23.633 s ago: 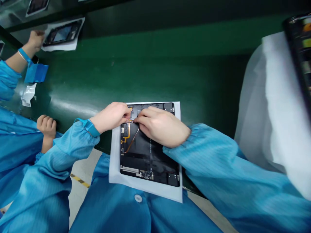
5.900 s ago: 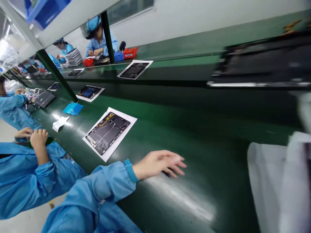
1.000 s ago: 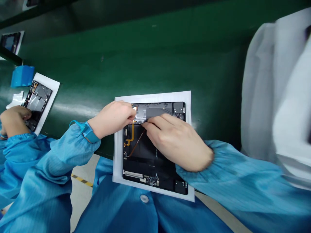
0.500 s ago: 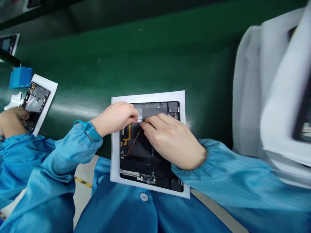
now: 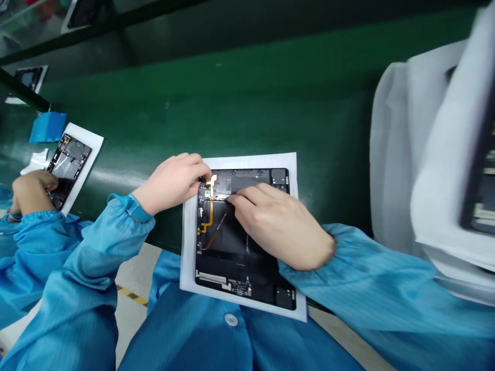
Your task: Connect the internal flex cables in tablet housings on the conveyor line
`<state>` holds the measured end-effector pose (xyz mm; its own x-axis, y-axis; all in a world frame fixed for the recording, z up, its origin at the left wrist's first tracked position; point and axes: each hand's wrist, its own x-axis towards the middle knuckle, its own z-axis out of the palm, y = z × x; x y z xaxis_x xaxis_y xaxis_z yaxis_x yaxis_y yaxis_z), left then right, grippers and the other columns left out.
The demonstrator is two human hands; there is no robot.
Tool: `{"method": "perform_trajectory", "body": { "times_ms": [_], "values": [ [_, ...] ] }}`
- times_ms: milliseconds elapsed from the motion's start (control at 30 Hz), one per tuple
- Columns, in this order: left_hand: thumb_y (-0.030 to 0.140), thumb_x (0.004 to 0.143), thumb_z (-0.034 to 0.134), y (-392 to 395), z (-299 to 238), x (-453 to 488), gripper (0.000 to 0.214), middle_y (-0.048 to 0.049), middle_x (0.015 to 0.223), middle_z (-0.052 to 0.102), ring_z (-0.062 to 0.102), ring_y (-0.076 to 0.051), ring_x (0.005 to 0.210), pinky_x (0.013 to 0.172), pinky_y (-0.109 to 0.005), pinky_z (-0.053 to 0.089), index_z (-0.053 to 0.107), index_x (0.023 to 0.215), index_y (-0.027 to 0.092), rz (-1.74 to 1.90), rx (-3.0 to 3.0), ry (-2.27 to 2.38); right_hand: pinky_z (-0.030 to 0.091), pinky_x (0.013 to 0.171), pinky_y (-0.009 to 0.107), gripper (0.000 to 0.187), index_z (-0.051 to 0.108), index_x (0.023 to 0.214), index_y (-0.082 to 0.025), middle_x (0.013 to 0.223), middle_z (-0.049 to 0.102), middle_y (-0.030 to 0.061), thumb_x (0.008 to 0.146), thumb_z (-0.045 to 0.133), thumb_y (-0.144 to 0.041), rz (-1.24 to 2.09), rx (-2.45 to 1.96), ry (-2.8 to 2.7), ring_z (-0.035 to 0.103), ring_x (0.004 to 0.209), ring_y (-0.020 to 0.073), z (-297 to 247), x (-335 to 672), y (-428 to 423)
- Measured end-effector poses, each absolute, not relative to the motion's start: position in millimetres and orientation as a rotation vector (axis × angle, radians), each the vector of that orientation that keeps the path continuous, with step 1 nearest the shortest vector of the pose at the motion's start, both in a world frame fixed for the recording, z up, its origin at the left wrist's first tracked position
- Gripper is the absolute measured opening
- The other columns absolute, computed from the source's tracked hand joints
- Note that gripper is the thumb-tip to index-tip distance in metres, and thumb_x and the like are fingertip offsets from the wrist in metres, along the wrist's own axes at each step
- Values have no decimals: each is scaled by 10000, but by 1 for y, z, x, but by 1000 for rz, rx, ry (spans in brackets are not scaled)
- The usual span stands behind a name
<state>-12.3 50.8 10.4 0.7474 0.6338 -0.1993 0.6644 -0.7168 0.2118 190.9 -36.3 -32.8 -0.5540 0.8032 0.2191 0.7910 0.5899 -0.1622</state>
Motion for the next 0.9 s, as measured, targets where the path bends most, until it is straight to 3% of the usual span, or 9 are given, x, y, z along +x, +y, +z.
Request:
{"method": "perform_trajectory", "body": {
  "times_ms": [233,567,733,900],
  "values": [
    [145,970,483,34,3,-29,235,-96,1268,651,578,-231,1115,848,-354,416,704,1037,192,-192,2954,757,388,702,333,217,712,806,-152,822,681,81,911,531,-97,118,-1292,-2464,531,742,212,-30,187,-38],
    [173,1017,414,35,2,-22,299,-95,986,711,595,-222,949,751,-360,383,683,888,152,-203,3144,583,413,711,327,201,707,819,-168,839,699,67,919,534,-146,317,-1274,-2512,594,776,211,-28,174,-38],
    [147,1008,422,35,2,-27,296,-74,887,706,605,-195,867,723,-344,407,658,828,147,-86,3223,532,433,711,317,153,696,853,-168,859,704,70,913,556,-189,541,-1337,-2477,632,796,214,-26,161,-32],
    [152,1004,434,24,8,-36,239,-69,1051,708,619,-196,1019,852,-341,472,634,873,164,263,3157,616,425,648,280,25,688,820,-185,783,705,26,838,674,-195,925,-1361,-2367,621,672,165,-22,154,-23]
  ]
}}
